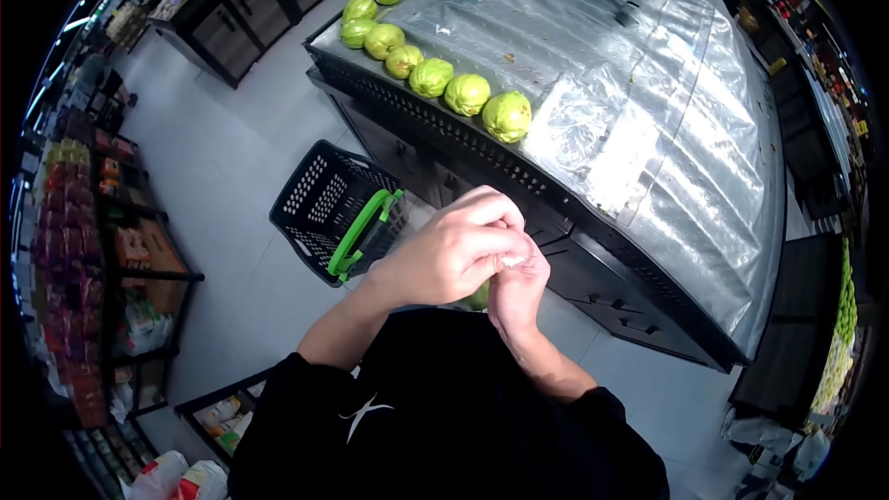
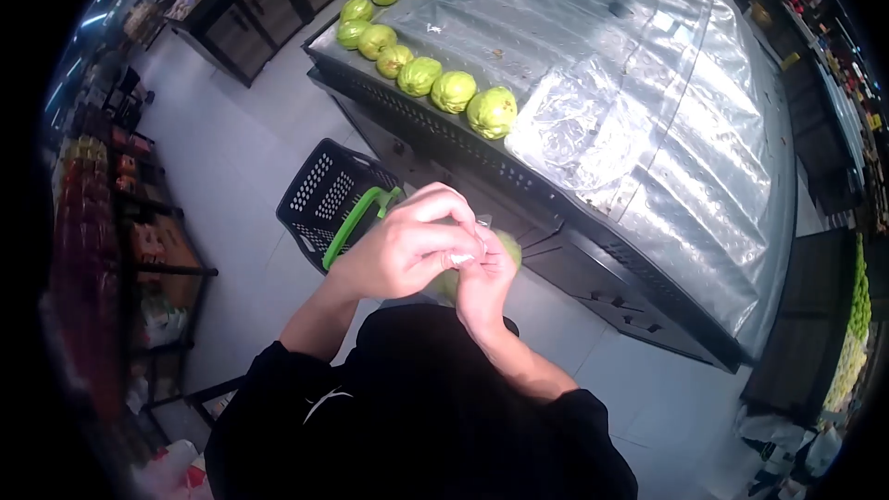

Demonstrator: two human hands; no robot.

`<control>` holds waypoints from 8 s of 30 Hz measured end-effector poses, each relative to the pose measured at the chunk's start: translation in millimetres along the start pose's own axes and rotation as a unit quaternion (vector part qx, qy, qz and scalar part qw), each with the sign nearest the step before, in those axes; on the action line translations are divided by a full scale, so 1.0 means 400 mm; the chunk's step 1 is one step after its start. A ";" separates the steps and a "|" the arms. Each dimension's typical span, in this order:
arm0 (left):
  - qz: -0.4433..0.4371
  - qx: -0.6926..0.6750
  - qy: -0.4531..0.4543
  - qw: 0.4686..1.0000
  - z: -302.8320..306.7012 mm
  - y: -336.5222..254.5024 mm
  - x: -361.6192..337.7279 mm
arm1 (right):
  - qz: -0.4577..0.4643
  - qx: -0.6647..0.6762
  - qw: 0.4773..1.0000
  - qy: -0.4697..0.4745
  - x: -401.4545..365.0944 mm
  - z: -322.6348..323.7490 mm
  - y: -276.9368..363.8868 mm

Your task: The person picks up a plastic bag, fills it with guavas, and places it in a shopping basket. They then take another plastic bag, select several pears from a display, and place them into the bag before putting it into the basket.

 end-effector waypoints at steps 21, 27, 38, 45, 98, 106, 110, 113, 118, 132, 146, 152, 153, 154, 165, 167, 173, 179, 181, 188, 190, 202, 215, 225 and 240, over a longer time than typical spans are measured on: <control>0.532 -0.062 -0.156 0.830 0.242 0.682 -0.924 | 0.013 -0.212 0.942 0.259 0.217 -0.652 -0.124; 0.502 -0.071 -0.247 0.826 0.279 0.660 -0.940 | -0.156 -0.369 0.772 0.493 0.228 -0.921 -0.465; 0.529 -0.029 -0.411 0.742 0.287 0.720 -1.022 | -0.038 -0.601 0.511 0.613 0.214 -0.761 -1.461; 0.493 -0.016 -0.535 0.686 0.299 0.707 -1.070 | -0.064 -0.682 0.319 0.655 0.152 -0.558 -1.907; 0.563 0.026 -0.507 0.652 1.147 1.168 -1.230 | -0.063 -0.541 0.671 0.503 0.471 -1.093 -1.244; 0.524 0.013 -0.416 0.743 1.434 1.348 -1.131 | -0.047 -0.588 0.703 0.398 0.571 -1.251 -1.281; 0.519 0.131 -0.310 0.785 1.551 1.385 -1.019 | -0.057 -0.645 0.698 0.306 0.622 -1.344 -1.273; 0.465 0.135 -0.215 0.848 1.581 1.405 -0.916 | -0.059 -0.720 0.642 0.258 0.656 -1.367 -1.321; 0.429 0.130 -0.172 0.877 1.651 1.497 -0.845 | -0.053 -0.720 0.673 0.161 0.710 -1.386 -1.320; 0.382 0.176 -0.061 0.905 1.761 1.777 -0.544 | -0.032 -0.704 0.707 0.058 1.012 -1.416 -1.308; 0.366 0.126 -0.017 0.922 1.813 2.137 -0.102 | -0.069 -0.668 0.740 -0.039 1.498 -1.359 -1.240; 0.349 0.129 0.011 0.928 1.809 2.266 0.105 | -0.088 -0.668 0.735 -0.074 1.712 -1.300 -1.213; 0.348 0.130 0.008 0.928 1.808 2.286 0.134 | -0.092 -0.668 0.734 -0.079 1.742 -1.291 -1.206; 0.347 0.129 0.005 0.929 1.806 2.307 0.164 | -0.095 -0.669 0.733 -0.085 1.774 -1.281 -1.198; 0.299 0.101 0.127 0.940 1.762 2.489 0.543 | -0.098 -0.700 0.693 -0.140 2.150 -1.178 -1.126; 0.285 0.070 0.152 0.944 1.762 2.507 0.621 | -0.099 -0.700 0.690 -0.154 2.223 -1.155 -1.108; 0.252 0.088 0.212 0.940 1.730 2.605 0.781 | -0.115 -0.710 0.669 -0.186 2.378 -1.093 -1.085; 0.239 0.095 0.199 0.946 1.709 2.683 0.931 | -0.121 -0.697 0.678 -0.199 2.526 -1.037 -1.045; 0.235 0.096 0.187 0.949 1.709 2.709 0.982 | -0.096 -0.703 0.675 -0.202 2.582 -1.027 -1.026; 0.233 0.104 0.180 0.950 1.670 2.821 1.141 | -0.082 -0.690 0.686 -0.215 2.758 -0.944 -0.987; 0.226 0.093 0.184 0.952 1.655 2.862 1.187 | -0.099 -0.676 0.698 -0.211 2.810 -0.917 -0.976; 0.305 0.059 0.228 0.923 1.584 3.087 1.479 | -0.061 -0.610 0.765 -0.197 3.137 -0.774 -0.887; 0.233 0.254 0.322 0.882 1.460 3.107 1.730 | -0.055 -0.563 0.802 -0.194 3.353 -0.679 -0.833; 0.232 0.205 0.384 0.870 1.412 3.228 1.857 | -0.148 -0.450 0.800 -0.369 3.162 -0.510 -0.889; -0.033 0.187 0.718 0.669 1.106 3.019 1.962 | -0.235 -0.215 0.700 -0.639 2.759 -0.742 -0.713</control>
Point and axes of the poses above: each hand's wrist, its own x-axis towards the middle knuckle, its own z-axis out of the back of the hand, y = z × x, the point moved 10 cm from there along x, towards the middle knuckle, and after that the axes turned 5 degrees about -x, right-handed, at the moved point
